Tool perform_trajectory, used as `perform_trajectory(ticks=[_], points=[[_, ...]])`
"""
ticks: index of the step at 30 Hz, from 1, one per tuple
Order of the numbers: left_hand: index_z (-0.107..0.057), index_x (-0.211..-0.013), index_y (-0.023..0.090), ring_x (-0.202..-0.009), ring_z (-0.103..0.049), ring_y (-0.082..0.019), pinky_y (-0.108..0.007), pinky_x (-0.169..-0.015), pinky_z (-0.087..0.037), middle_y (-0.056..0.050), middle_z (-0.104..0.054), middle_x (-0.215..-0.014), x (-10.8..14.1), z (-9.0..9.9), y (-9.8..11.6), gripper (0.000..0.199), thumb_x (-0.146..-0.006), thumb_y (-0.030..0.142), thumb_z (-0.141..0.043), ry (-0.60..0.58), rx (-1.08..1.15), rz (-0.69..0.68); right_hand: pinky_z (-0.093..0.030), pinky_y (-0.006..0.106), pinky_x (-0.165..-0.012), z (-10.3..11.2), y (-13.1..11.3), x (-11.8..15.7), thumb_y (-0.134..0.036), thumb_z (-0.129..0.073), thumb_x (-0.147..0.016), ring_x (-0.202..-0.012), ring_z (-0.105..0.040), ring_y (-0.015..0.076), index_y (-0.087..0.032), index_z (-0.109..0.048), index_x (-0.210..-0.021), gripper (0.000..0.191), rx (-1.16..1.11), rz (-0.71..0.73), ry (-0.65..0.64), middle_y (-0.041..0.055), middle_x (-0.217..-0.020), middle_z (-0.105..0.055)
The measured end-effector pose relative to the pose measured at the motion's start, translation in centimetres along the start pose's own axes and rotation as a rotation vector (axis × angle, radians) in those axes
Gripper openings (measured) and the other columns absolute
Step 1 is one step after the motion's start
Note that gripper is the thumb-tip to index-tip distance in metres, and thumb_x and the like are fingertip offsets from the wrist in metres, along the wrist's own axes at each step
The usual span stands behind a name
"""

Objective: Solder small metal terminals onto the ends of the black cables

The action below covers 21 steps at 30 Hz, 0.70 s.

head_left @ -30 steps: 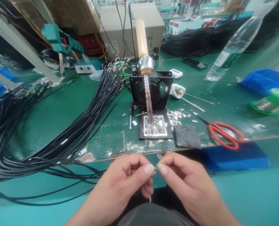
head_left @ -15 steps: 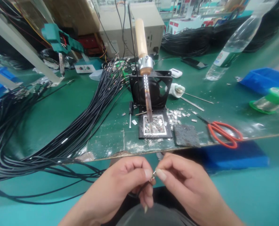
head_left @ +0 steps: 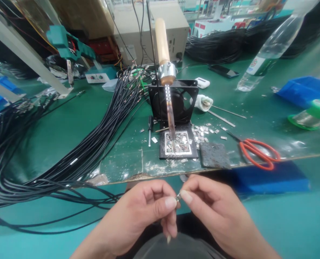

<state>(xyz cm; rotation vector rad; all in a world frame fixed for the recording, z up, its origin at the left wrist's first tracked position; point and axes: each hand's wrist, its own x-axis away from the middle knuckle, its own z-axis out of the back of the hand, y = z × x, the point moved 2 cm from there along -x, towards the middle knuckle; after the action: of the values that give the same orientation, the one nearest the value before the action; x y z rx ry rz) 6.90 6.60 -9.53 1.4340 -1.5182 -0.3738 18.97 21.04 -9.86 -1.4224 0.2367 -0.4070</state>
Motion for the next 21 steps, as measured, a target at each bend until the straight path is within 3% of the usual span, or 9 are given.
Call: perform_trajectory(ticks=[9, 16, 21], points=[[-0.067, -0.093, 0.014, -0.066, -0.065, -0.012, -0.023, -0.067, -0.054, -0.004, -0.072, -0.072, 0.3, 0.2, -0.3, 0.033, -0.092, 0.044, -0.08, 0.065, -0.152, -0.046, -0.045, 0.017, -0.057, -0.1, 0.0, 0.0, -0.039, -0.062, -0.097, -0.061, -0.052, 0.0081, -0.017, -0.069, -0.079, 0.029, 0.032, 0.016, 0.0, -0.0005, -0.069, -0.061], [-0.069, -0.086, 0.016, -0.065, -0.058, -0.011, -0.023, -0.063, -0.047, 0.0, -0.066, -0.07, 0.6, -1.0, 0.2, 0.026, -0.093, 0.04, -0.076, 0.317, -0.524, -0.073, -0.045, 0.017, -0.059, -0.1, 0.1, 0.4, -0.031, -0.06, -0.1, -0.062, -0.055, 0.0075, -0.018, -0.069, -0.08, 0.026, 0.128, 0.123, 0.052, -0.002, -0.07, -0.062], [-0.067, -0.088, 0.016, -0.067, -0.061, -0.014, -0.026, -0.066, -0.05, -0.002, -0.069, -0.072, 0.5, -1.1, 0.3, 0.032, -0.094, 0.047, -0.074, 0.273, -0.436, 0.01, -0.044, 0.016, -0.057, -0.1, 0.3, 0.6, -0.029, -0.06, -0.101, -0.061, -0.053, 0.0069, -0.019, -0.068, -0.08, 0.025, 0.165, 0.194, 0.086, -0.0034, -0.068, -0.06]])
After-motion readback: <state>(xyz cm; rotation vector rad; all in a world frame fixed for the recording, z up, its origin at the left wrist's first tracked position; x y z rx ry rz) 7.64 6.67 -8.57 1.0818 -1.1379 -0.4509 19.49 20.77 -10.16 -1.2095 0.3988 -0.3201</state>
